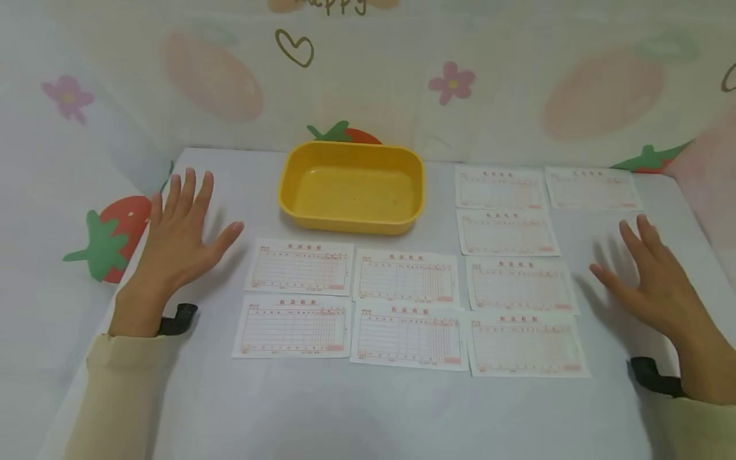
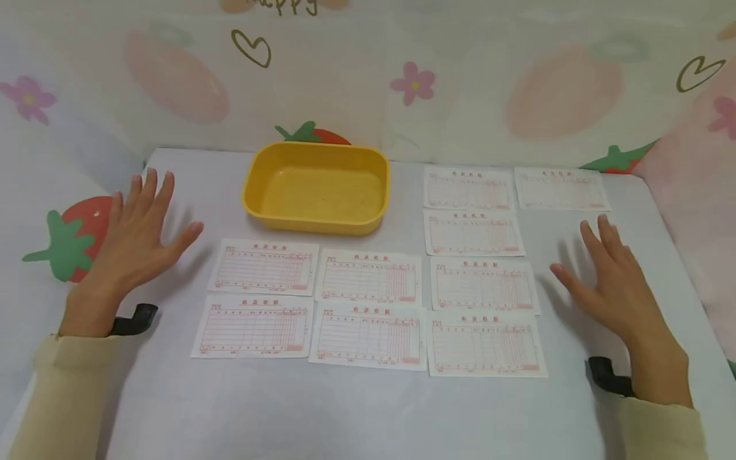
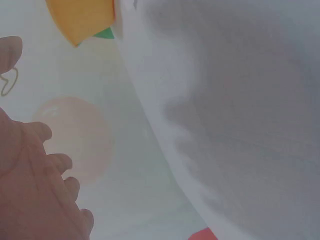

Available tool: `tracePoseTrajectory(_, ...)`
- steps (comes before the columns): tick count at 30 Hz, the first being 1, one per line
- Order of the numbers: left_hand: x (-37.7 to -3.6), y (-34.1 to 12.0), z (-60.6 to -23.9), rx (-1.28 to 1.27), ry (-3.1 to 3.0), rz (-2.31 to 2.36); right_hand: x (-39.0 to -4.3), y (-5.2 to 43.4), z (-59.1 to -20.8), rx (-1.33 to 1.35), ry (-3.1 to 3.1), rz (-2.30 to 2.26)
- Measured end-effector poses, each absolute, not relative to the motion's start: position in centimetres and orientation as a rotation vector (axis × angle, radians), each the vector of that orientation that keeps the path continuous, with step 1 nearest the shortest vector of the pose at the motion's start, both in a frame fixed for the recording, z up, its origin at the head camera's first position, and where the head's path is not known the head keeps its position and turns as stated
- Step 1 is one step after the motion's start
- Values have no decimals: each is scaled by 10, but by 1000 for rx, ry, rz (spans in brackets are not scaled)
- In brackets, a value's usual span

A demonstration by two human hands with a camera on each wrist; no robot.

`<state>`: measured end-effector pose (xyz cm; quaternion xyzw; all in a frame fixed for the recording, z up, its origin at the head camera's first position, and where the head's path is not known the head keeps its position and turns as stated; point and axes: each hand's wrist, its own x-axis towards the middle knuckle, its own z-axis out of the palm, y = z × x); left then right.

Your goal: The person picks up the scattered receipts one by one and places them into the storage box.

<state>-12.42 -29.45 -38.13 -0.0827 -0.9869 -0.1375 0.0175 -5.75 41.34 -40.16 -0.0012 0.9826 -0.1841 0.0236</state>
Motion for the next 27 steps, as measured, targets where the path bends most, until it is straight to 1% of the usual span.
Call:
tracePoseTrajectory(6, -131, -286, -379, -297, -3065, -488, -50, 404, -399, -8, 3009, -627)
tracePoseTrajectory(20, -155, -254, -379, -456, -3077, -606, 4, 376, -400, -180, 3023, -721)
tracePoseTrajectory(27, -172, -244, -377, -533, -3069, -681, 23, 357, -405, -372, 3112, -737)
